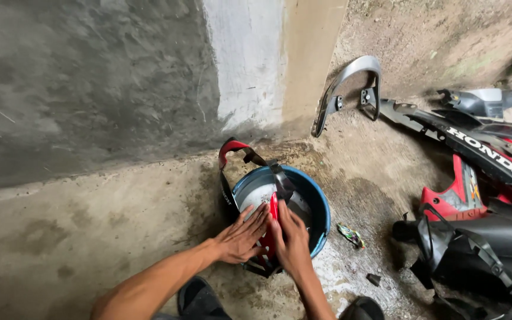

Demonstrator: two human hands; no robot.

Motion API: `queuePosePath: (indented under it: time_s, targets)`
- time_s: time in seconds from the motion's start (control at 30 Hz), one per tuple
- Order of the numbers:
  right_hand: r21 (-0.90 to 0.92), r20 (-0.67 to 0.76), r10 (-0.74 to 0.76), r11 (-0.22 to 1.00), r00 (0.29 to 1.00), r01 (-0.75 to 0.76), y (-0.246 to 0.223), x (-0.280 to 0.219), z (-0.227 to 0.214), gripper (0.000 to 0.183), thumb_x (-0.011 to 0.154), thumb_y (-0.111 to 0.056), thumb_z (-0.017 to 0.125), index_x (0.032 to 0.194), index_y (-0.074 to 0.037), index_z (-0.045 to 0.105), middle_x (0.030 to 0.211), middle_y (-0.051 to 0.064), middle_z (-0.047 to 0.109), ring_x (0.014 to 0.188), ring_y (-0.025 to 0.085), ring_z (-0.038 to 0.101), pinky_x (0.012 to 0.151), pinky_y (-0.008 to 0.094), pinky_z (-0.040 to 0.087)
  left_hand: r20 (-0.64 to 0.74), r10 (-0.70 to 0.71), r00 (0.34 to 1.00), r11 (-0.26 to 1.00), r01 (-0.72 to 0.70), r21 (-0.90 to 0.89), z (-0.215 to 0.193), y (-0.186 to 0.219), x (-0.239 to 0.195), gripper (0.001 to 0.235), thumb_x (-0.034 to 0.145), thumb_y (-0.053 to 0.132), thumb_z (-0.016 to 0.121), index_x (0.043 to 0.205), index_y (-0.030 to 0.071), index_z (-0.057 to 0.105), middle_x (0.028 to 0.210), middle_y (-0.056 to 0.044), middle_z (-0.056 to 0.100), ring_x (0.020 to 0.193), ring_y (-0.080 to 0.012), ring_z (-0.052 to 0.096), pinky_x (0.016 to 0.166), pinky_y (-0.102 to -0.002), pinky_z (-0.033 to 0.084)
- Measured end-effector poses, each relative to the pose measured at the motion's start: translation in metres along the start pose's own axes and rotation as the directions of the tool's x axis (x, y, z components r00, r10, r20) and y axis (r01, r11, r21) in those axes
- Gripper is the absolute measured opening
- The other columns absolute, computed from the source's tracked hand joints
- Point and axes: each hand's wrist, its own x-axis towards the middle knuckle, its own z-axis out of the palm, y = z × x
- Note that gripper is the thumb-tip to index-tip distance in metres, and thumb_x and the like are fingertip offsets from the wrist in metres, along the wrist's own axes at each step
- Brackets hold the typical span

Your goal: Sanding a motorcycle fairing part with sandpaper and water

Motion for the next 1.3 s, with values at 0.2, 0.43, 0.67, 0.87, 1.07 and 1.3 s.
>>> queuePosePath:
  time_s: [0.2, 0.43, 0.67, 0.87, 1.07, 1.3]
  targets:
    - [0.021, -0.007, 0.033, 0.999, 0.999, -0.032, 0.005, -0.012, 0.007, 0.051, 0.104, -0.032, 0.049, 0.152, -0.017, 0.049, 0.161, 0.005, 0.044, 0.137, 0.031, 0.050, 0.116, 0.044, 0.038, 0.097, 0.052, 0.994, 0.994, -0.043, -0.099, 0.011, -0.010, 0.001, 0.099, 0.099, 0.044, 0.062, 0.162, -0.004, 0.003, 0.171, -0.026, 0.000, 0.160, -0.0365, -0.003, 0.129, -0.054, 0.000]
    - [0.224, -0.068, 0.229, 0.952, 0.971, -0.208, 0.052, -0.040, 0.023, 0.051, 0.094, -0.025, 0.067, 0.142, -0.010, 0.062, 0.147, 0.008, 0.062, 0.137, 0.019, 0.057, 0.116, 0.031, 0.040, 0.079, 0.022, 0.997, 0.966, -0.001, -0.257, 0.016, -0.004, 0.002, 0.104, 0.094, 0.033, 0.077, 0.166, 0.012, 0.004, 0.175, -0.016, 0.009, 0.130, -0.0384, 0.041, 0.095, -0.055, 0.037]
    - [0.295, -0.077, 0.408, 0.881, 0.910, -0.370, 0.032, -0.032, 0.016, 0.050, 0.089, -0.033, 0.072, 0.135, -0.014, 0.069, 0.138, 0.007, 0.070, 0.131, 0.013, 0.063, 0.113, 0.026, 0.043, -0.055, -0.365, 0.929, 0.818, 0.292, -0.496, 0.028, -0.004, 0.011, 0.111, 0.064, -0.017, 0.049, 0.164, 0.001, 0.003, 0.173, -0.020, 0.003, 0.152, -0.0406, 0.021, 0.119, -0.057, 0.018]
    - [0.324, -0.146, 0.420, 0.876, 0.896, -0.357, -0.014, -0.018, -0.004, 0.047, 0.090, -0.036, 0.070, 0.133, -0.018, 0.071, 0.134, 0.008, 0.073, 0.128, 0.014, 0.066, 0.108, 0.028, 0.049, -0.456, -0.194, 0.868, 0.941, 0.034, -0.335, -0.015, -0.006, 0.019, 0.100, 0.064, -0.020, 0.043, 0.160, -0.007, 0.023, 0.167, -0.029, 0.026, 0.157, -0.0338, 0.033, 0.104, -0.042, 0.036]
    - [0.293, -0.274, 0.298, 0.932, 0.914, -0.216, -0.022, -0.009, -0.003, 0.040, 0.092, -0.032, 0.070, 0.129, -0.016, 0.073, 0.127, 0.007, 0.076, 0.120, 0.013, 0.070, 0.104, 0.027, 0.051, -0.591, -0.133, 0.796, 0.984, 0.032, -0.178, -0.060, -0.001, 0.031, 0.093, 0.065, -0.021, 0.039, 0.157, -0.005, 0.035, 0.162, -0.026, 0.039, 0.150, -0.0344, 0.048, 0.093, -0.040, 0.042]
    - [0.160, -0.454, -0.051, 0.978, 0.890, 0.137, -0.051, -0.004, -0.018, 0.039, 0.095, -0.015, 0.070, 0.132, -0.005, 0.068, 0.128, 0.011, 0.074, 0.117, 0.022, 0.068, 0.104, 0.033, 0.053, -0.717, -0.025, 0.696, 0.998, -0.022, -0.056, -0.076, -0.003, 0.043, 0.050, 0.100, -0.008, 0.049, 0.150, -0.005, 0.048, 0.153, -0.028, 0.051, 0.123, -0.0372, 0.067, 0.091, -0.042, 0.045]
